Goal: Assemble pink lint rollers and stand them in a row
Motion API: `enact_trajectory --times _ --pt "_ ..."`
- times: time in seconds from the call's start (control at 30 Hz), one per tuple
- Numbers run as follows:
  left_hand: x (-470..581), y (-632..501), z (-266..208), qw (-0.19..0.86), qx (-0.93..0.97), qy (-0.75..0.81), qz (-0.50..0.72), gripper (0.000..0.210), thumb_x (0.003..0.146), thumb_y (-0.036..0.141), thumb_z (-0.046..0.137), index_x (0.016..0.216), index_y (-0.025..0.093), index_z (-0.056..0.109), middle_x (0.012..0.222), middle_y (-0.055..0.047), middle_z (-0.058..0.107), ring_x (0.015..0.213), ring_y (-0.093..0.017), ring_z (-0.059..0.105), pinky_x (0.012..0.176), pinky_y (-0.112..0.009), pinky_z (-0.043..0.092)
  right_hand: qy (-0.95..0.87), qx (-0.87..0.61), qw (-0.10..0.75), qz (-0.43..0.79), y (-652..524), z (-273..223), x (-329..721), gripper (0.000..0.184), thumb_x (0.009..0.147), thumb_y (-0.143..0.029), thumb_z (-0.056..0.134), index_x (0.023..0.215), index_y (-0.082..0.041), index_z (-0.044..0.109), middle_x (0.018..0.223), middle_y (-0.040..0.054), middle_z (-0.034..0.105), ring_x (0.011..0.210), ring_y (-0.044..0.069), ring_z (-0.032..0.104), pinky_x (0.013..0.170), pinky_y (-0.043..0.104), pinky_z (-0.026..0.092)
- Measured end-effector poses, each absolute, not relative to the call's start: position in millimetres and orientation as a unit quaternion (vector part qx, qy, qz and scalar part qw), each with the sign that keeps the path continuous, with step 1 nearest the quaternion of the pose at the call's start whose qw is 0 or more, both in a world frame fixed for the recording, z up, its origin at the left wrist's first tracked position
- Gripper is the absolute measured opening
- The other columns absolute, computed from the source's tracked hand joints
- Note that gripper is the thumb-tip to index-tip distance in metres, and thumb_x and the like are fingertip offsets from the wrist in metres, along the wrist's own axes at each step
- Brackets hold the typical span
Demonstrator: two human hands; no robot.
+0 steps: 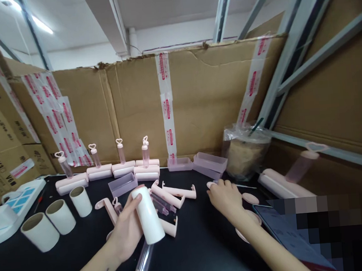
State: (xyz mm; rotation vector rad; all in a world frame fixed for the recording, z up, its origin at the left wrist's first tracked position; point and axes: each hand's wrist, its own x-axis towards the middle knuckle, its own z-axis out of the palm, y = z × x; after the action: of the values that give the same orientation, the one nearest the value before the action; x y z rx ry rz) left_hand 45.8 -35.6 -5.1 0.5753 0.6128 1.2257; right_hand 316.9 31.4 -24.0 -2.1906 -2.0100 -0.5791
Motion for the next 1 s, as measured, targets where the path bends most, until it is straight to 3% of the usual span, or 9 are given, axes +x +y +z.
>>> enact_trajectory --times 0.17,0.3,0.47,0.57,0.67,0.87,1.0 --pt "44.3 -27.5 -14.0 0.689 0.308 0.292 0.588 0.030 0.079 0.029 0.065 0.106 0.018 0.058 0.096 -0.004 0.065 0.094 -0.020 0.059 0.081 -0.026 0.044 -0.670 -0.717 0.033 -0.190 34.0 -30.7 302.9 0.016 0.080 -0.017 0.057 0.088 -0.007 0.066 0.091 0.0215 0.066 0.087 0.033 0.062 0.068 0.035 0.041" --pt "42.7 -25.8 -17.0 0.689 0.329 0.274 0.585 0.025 0.077 0.021 0.065 0.102 0.018 0.059 0.093 -0.004 0.064 0.092 -0.019 0.059 0.081 -0.026 0.043 -0.655 -0.729 0.029 -0.196 37.0 -28.8 303.1 0.020 0.085 -0.017 0.050 0.092 -0.004 0.064 0.093 0.0250 0.064 0.088 0.033 0.063 0.067 0.035 0.042" --pt "42.8 -25.5 -14.5 0.700 0.334 0.249 0.580 0.012 0.078 0.018 0.062 0.090 0.014 0.061 0.090 -0.004 0.063 0.091 -0.019 0.059 0.083 -0.029 0.044 -0.658 -0.733 0.017 -0.172 36.8 -27.8 304.2 0.013 0.083 -0.016 0.056 0.089 -0.008 0.064 0.091 0.0216 0.067 0.086 0.033 0.065 0.066 0.033 0.043" --pt "42.0 -23.3 -14.0 0.706 0.323 0.252 0.577 0.013 0.079 0.016 0.061 0.092 0.014 0.062 0.088 -0.004 0.063 0.089 -0.018 0.059 0.082 -0.028 0.045 -0.656 -0.738 0.018 -0.156 36.8 -26.7 303.9 0.020 0.084 -0.015 0.054 0.100 -0.006 0.060 0.084 0.0195 0.068 0.082 0.032 0.067 0.063 0.033 0.044" --pt "41.2 -22.4 -14.1 0.712 0.306 0.264 0.574 0.013 0.080 0.017 0.061 0.092 0.013 0.062 0.090 -0.005 0.063 0.083 -0.017 0.059 0.077 -0.027 0.048 -0.654 -0.743 0.020 -0.143 36.4 -25.8 304.6 0.027 0.084 -0.013 0.053 0.110 -0.006 0.055 0.090 0.0200 0.068 0.082 0.031 0.068 0.063 0.033 0.044" --pt "40.1 -22.5 -11.5 0.715 0.273 0.277 0.581 0.028 0.083 0.018 0.058 0.110 0.017 0.057 0.103 -0.007 0.062 0.084 -0.016 0.061 0.077 -0.029 0.054 -0.651 -0.752 0.025 -0.103 34.7 -27.4 305.8 0.016 0.083 -0.011 0.054 0.097 -0.010 0.062 0.103 0.0152 0.063 0.087 0.024 0.065 0.067 0.031 0.046" --pt "38.4 -20.0 -11.7 0.722 0.264 0.271 0.579 0.031 0.083 0.018 0.058 0.113 0.015 0.055 0.101 -0.008 0.063 0.084 -0.016 0.062 0.078 -0.028 0.055 -0.650 -0.754 0.068 -0.068 36.5 -26.4 308.7 0.020 0.080 -0.007 0.055 0.098 -0.008 0.064 0.092 0.0174 0.066 0.083 0.027 0.065 0.065 0.034 0.047"
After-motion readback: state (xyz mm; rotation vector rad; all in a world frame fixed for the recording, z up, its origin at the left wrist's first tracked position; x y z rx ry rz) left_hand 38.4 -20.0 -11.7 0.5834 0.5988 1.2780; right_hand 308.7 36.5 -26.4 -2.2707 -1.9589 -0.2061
